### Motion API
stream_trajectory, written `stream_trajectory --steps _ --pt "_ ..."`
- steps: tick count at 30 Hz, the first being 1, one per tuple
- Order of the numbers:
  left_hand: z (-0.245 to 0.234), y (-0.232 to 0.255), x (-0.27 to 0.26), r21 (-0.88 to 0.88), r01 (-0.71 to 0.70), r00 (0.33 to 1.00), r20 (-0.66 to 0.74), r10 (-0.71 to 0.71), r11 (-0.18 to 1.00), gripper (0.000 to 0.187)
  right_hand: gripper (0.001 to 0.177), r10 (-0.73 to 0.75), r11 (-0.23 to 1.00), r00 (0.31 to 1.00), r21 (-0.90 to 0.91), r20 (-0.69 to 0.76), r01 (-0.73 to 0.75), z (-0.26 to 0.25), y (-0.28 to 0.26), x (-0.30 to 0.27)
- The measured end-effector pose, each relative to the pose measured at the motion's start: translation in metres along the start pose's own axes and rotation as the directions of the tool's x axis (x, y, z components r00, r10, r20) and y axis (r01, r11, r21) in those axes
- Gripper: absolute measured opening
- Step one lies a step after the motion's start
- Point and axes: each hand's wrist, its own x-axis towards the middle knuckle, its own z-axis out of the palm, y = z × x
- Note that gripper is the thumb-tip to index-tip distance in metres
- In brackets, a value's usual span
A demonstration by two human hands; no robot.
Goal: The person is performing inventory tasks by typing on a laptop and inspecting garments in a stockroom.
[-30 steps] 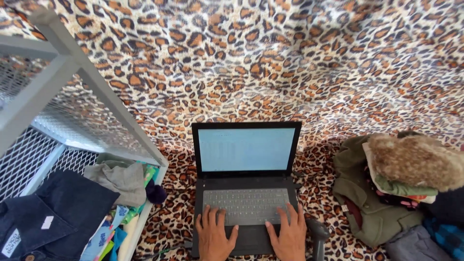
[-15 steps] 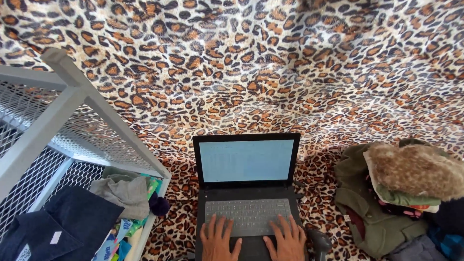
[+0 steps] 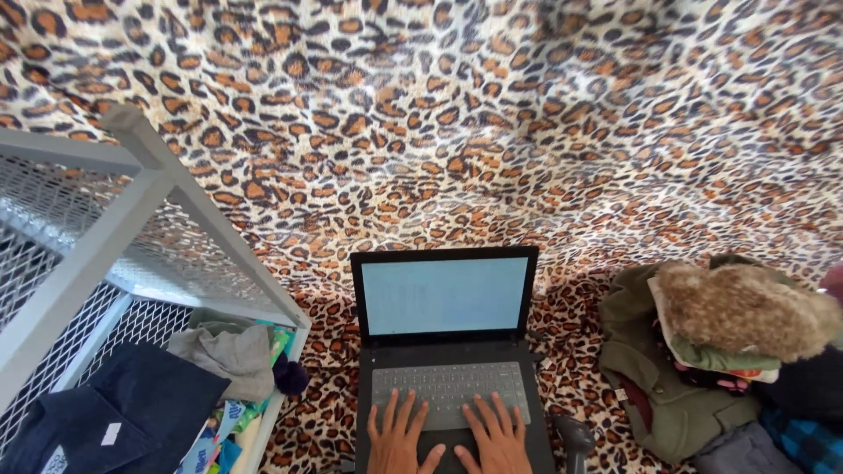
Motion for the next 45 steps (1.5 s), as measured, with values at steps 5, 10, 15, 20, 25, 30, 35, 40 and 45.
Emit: stream_trajectory --steps 5,10,15,20,25,30,35,40,45 --pt "-0.025 0.015 0.003 0.005 0.068 0.996 0.064 -0.068 0.998 0.074 0.071 -0.02 0.998 0.997 0.054 0.073 0.016 -0.027 -0.011 0.005" --pt "-0.023 0.015 -0.002 -0.006 0.066 0.998 0.012 -0.066 0.998 0.073 0.072 0.0 0.998 0.994 0.064 0.109 -0.007 -0.044 -0.02 0.003" --pt "-0.028 0.018 -0.005 -0.033 0.063 0.997 -0.037 -0.065 0.997 0.076 0.072 0.015 0.992 0.992 0.123 0.124 -0.031 -0.061 -0.027 0.002" --pt "-0.016 0.015 -0.011 -0.012 0.027 0.992 -0.126 -0.028 1.0 0.073 0.071 -0.005 0.987 0.997 0.162 0.082 -0.008 -0.067 -0.03 -0.006" --pt "-0.015 0.014 -0.018 -0.026 0.015 0.985 -0.171 -0.019 1.0 0.073 0.071 -0.066 0.99 0.997 0.125 -0.038 0.071 -0.067 -0.034 -0.012" --pt "-0.018 0.019 -0.014 -0.03 0.05 0.977 -0.205 -0.055 0.998 0.073 0.076 -0.046 0.993 0.998 0.113 0.035 0.042 -0.07 -0.03 -0.006" --pt "-0.01 0.013 -0.015 0.005 0.013 0.976 -0.217 -0.012 1.0 0.074 0.076 -0.071 0.989 0.997 0.126 -0.033 0.075 -0.069 -0.033 -0.012" --pt "-0.017 0.017 -0.019 0.019 -0.016 0.973 -0.23 0.019 1.0 0.078 0.072 -0.093 0.989 0.991 0.103 -0.097 0.103 -0.069 -0.036 -0.016" --pt "-0.013 0.016 -0.016 -0.014 0.027 0.98 -0.196 -0.029 1.0 0.071 0.078 -0.05 0.982 0.998 0.182 0.043 0.041 -0.077 -0.036 -0.014"
